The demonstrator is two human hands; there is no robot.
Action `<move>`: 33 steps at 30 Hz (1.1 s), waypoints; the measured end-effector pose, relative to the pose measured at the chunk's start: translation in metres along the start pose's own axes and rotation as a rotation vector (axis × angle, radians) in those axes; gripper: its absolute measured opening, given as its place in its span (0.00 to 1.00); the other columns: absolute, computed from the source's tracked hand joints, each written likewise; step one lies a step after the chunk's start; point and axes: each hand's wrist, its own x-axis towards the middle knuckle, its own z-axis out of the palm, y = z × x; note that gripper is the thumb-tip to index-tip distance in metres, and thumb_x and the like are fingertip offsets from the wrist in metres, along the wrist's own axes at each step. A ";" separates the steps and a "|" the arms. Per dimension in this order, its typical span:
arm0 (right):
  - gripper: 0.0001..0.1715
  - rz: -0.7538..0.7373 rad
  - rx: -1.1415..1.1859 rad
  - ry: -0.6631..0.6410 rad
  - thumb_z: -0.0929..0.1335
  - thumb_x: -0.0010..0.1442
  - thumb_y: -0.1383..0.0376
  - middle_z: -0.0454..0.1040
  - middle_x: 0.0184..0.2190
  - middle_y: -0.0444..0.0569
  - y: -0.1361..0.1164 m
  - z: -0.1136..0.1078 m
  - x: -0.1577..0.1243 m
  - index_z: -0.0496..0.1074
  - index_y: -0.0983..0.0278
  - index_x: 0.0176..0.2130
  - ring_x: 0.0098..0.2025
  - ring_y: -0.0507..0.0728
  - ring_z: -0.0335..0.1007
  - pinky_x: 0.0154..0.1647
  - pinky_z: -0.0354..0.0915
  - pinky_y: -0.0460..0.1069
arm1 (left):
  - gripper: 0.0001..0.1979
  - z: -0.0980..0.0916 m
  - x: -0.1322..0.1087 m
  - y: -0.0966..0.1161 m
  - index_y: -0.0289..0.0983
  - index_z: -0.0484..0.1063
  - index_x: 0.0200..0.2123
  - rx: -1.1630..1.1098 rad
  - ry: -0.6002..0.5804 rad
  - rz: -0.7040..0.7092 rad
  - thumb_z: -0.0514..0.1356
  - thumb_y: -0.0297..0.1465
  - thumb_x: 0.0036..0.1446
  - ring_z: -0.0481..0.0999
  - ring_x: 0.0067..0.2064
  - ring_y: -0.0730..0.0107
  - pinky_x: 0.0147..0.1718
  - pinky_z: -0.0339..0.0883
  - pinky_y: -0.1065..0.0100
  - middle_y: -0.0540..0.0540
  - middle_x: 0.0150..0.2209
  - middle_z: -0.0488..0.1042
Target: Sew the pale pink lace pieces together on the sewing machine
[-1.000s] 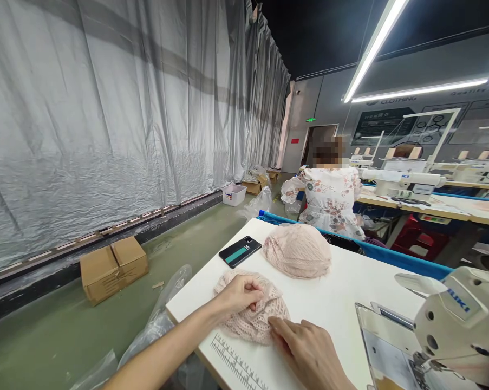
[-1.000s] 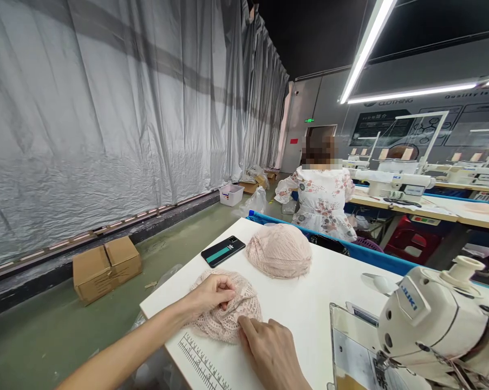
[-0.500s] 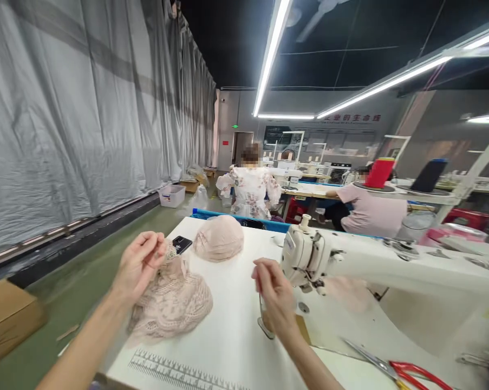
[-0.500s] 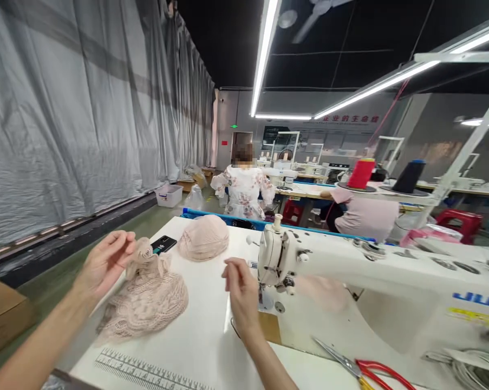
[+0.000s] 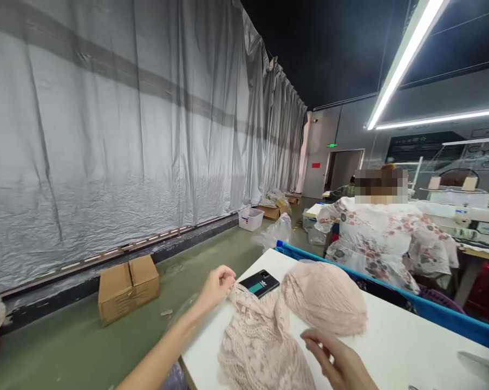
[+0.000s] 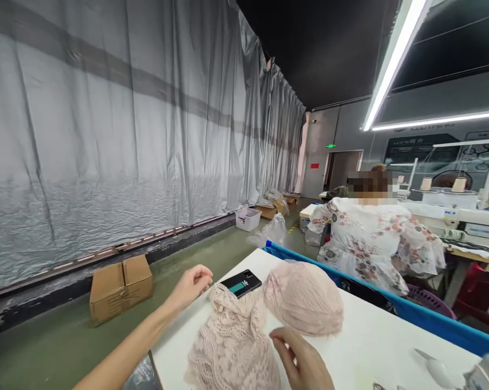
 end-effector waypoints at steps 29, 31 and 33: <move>0.19 0.378 0.043 -0.131 0.67 0.50 0.49 0.67 0.15 0.45 -0.002 0.047 0.061 0.60 0.57 0.21 0.21 0.61 0.67 0.20 0.56 0.51 | 0.14 0.041 0.013 -0.046 0.37 0.75 0.39 0.430 -0.121 -0.041 0.59 0.18 0.50 0.70 0.47 0.60 0.49 0.61 0.60 0.45 0.40 0.72; 0.20 0.383 0.166 -0.058 0.65 0.51 0.50 0.64 0.14 0.43 -0.011 0.046 0.067 0.57 0.57 0.19 0.21 0.60 0.66 0.21 0.57 0.50 | 0.05 0.041 0.020 -0.042 0.35 0.74 0.34 0.387 -0.076 -0.063 0.59 0.22 0.56 0.71 0.44 0.64 0.47 0.64 0.61 0.47 0.37 0.73; 0.21 0.399 0.296 0.015 0.62 0.55 0.48 0.63 0.16 0.42 -0.023 0.033 0.070 0.57 0.58 0.20 0.23 0.58 0.66 0.23 0.62 0.50 | 0.04 0.037 0.025 -0.032 0.33 0.71 0.35 0.333 -0.020 -0.068 0.59 0.29 0.60 0.72 0.41 0.67 0.43 0.67 0.61 0.47 0.37 0.72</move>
